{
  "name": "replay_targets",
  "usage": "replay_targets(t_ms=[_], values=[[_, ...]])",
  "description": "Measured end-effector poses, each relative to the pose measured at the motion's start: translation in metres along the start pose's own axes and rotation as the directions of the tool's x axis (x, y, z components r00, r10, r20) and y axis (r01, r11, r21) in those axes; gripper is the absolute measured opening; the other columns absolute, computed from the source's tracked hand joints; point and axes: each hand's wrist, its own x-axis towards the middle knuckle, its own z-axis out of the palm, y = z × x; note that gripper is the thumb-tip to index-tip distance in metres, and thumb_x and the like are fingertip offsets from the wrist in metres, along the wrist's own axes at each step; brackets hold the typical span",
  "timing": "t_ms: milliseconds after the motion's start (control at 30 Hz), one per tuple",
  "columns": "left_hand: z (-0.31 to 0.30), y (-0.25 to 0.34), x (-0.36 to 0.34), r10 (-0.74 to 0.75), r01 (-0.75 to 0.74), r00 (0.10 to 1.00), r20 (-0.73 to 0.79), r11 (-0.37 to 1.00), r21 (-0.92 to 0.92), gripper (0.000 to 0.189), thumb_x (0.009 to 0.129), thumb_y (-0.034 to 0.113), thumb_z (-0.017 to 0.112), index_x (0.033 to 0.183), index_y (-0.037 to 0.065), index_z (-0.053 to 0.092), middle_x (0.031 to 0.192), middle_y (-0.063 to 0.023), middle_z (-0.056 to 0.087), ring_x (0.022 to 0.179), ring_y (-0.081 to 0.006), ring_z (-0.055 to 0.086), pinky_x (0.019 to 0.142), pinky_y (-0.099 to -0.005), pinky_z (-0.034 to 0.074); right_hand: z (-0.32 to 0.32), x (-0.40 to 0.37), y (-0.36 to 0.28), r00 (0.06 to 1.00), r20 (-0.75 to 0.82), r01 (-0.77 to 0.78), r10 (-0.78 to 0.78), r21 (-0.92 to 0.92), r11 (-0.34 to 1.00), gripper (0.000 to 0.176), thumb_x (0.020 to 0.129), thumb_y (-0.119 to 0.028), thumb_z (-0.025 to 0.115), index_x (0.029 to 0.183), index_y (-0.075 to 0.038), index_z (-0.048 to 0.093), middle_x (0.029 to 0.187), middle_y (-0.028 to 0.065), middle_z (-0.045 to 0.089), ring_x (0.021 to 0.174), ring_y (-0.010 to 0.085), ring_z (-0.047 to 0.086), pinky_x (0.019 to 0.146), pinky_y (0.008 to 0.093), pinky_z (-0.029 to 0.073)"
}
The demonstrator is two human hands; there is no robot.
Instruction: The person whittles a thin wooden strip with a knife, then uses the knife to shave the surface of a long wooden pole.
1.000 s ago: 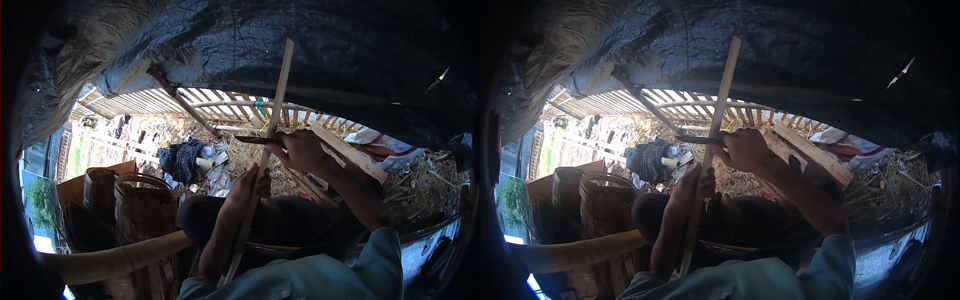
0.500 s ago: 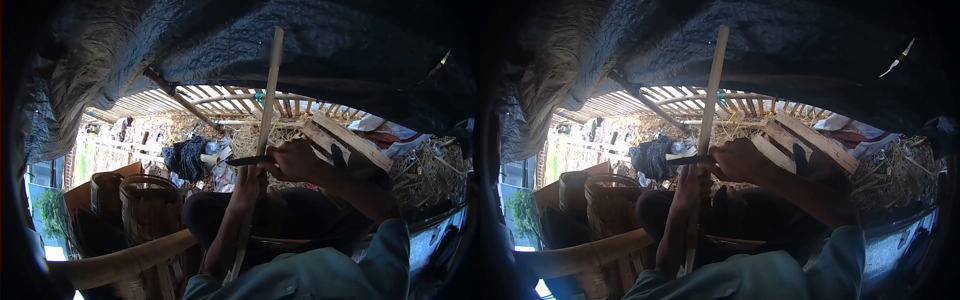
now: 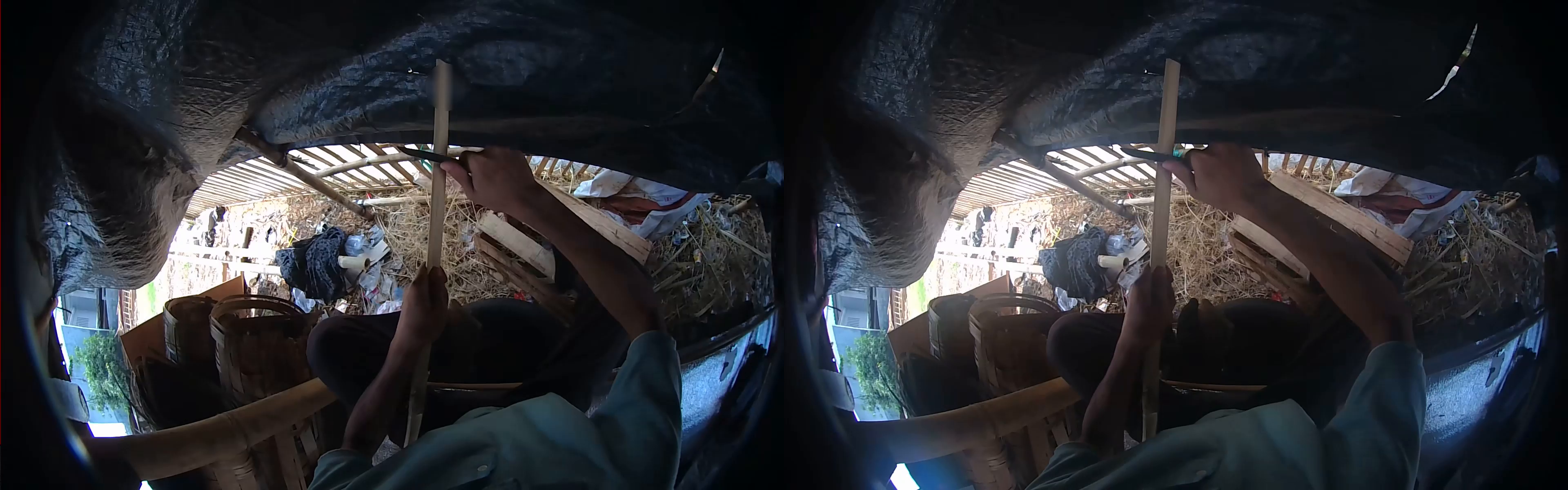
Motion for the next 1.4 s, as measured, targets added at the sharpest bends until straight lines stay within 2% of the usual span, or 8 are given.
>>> replay_targets(t_ms=[167, 267, 367, 400, 833, 933, 1033, 1400], values=[[0.003, -0.013, 0.005, -0.141, 0.143, 0.987, 0.081, 0.989, -0.024, 0.015, 0.081, 0.002, 0.055, 0.094, 0.001, 0.049, 0.077, -0.0133, 0.048, 0.071, -0.0313, 0.053, 0.06, -0.0381, 0.044, 0.011, 0.003, 0.004, 0.998, 0.051, -0.038, 0.036, 0.033, 0.999, 0.054, 0.093, -0.044, 0.042, 0.065, -0.004, 0.065, 0.05, 0.013, 0.057, 0.048, 0.0276, 0.061, 0.048, 0.0386, 0.05], [0.011, -0.018, 0.008, 0.194, -0.205, 0.96, -0.203, 0.978, -0.034, 0.023, 0.095, 0.017, 0.044, 0.082, -0.001, 0.048, 0.055, -0.0112, 0.045, 0.046, -0.0198, 0.046, 0.044, -0.0375, 0.036, 0.004, 0.0, -0.003, 0.994, 0.109, -0.027, 0.018, 0.081, 0.996, 0.053, 0.093, -0.045, 0.043, 0.068, -0.004, 0.065, 0.052, 0.0124, 0.058, 0.049, 0.0283, 0.061, 0.049, 0.0389, 0.05], [0.005, -0.018, 0.008, -0.045, 0.031, 0.998, -0.044, 0.961, -0.275, 0.029, 0.096, 0.023, 0.043, 0.079, 0.0, 0.048, 0.054, -0.0054, 0.043, 0.047, -0.015, 0.044, 0.043, -0.0354, 0.035, -0.005, -0.011, -0.013, 0.955, 0.291, 0.032, -0.05, 0.067, 0.997, 0.051, 0.091, -0.049, 0.045, 0.071, -0.005, 0.063, 0.056, 0.0118, 0.059, 0.053, 0.0287, 0.062, 0.052, 0.0406, 0.05], [-0.019, 0.018, 0.014, -0.451, 0.528, 0.843, 0.293, 0.594, -0.607, 0.034, 0.097, 0.029, 0.042, 0.076, 0.003, 0.048, 0.056, 0.0003, 0.042, 0.05, -0.011, 0.045, 0.044, -0.0303, 0.034, -0.004, -0.016, -0.018, 0.95, 0.301, 0.057, -0.077, 0.076, 0.995, 0.052, 0.09, -0.05, 0.045, 0.071, -0.005, 0.063, 0.056, 0.012, 0.059, 0.054, 0.029, 0.063, 0.053, 0.0413, 0.05], [-0.022, 0.001, 0.032, -0.327, 0.433, 0.897, 0.297, 0.518, -0.737, 0.028, 0.094, 0.026, 0.044, 0.088, 0.002, 0.056, 0.063, 0.0014, 0.047, 0.051, -0.0085, 0.046, 0.044, -0.0241, 0.036, 0.003, -0.04, -0.041, 0.909, 0.362, 0.164, -0.206, 0.145, 0.976, 0.057, 0.09, -0.054, 0.041, 0.068, -0.006, 0.062, 0.053, 0.0098, 0.057, 0.049, 0.0275, 0.06, 0.051, 0.04, 0.05], [-0.01, -0.006, 0.033, -0.306, 0.299, 0.949, 0.08, 0.79, -0.535, 0.024, 0.092, 0.016, 0.048, 0.073, 0.001, 0.048, 0.056, -0.0062, 0.051, 0.044, -0.0154, 0.05, 0.04, -0.033, 0.034, 0.004, -0.04, -0.043, 0.906, 0.353, 0.205, -0.234, 0.118, 0.972, 0.056, 0.091, -0.052, 0.042, 0.066, -0.006, 0.062, 0.049, 0.0087, 0.055, 0.046, 0.0255, 0.059, 0.049, 0.0378, 0.049], [-0.004, -0.017, 0.031, 0.273, -0.258, 0.932, -0.239, 0.962, 0.096, 0.019, 0.09, 0.01, 0.048, 0.075, -0.001, 0.049, 0.053, -0.0126, 0.051, 0.045, -0.0253, 0.053, 0.043, -0.0374, 0.037, 0.0, -0.037, -0.049, 0.884, 0.42, 0.19, -0.207, 0.082, 0.978, 0.061, 0.089, -0.058, 0.038, 0.066, -0.007, 0.063, 0.051, 0.0104, 0.057, 0.051, 0.0273, 0.061, 0.051, 0.0404, 0.05], [0.001, 0.014, -0.002, -0.061, 0.054, 0.998, -0.035, 0.981, -0.185, 0.014, 0.088, 0.009, 0.047, 0.076, 0.003, 0.049, 0.061, -0.0105, 0.051, 0.053, -0.0243, 0.055, 0.049, -0.0361, 0.042, -0.013, 0.012, 0.009, 0.999, 0.043, -0.017, 0.027, -0.21, 0.978, 0.054, 0.09, -0.048, 0.045, 0.063, -0.007, 0.067, 0.049, 0.0104, 0.058, 0.048, 0.0267, 0.062, 0.049, 0.0384, 0.051]])
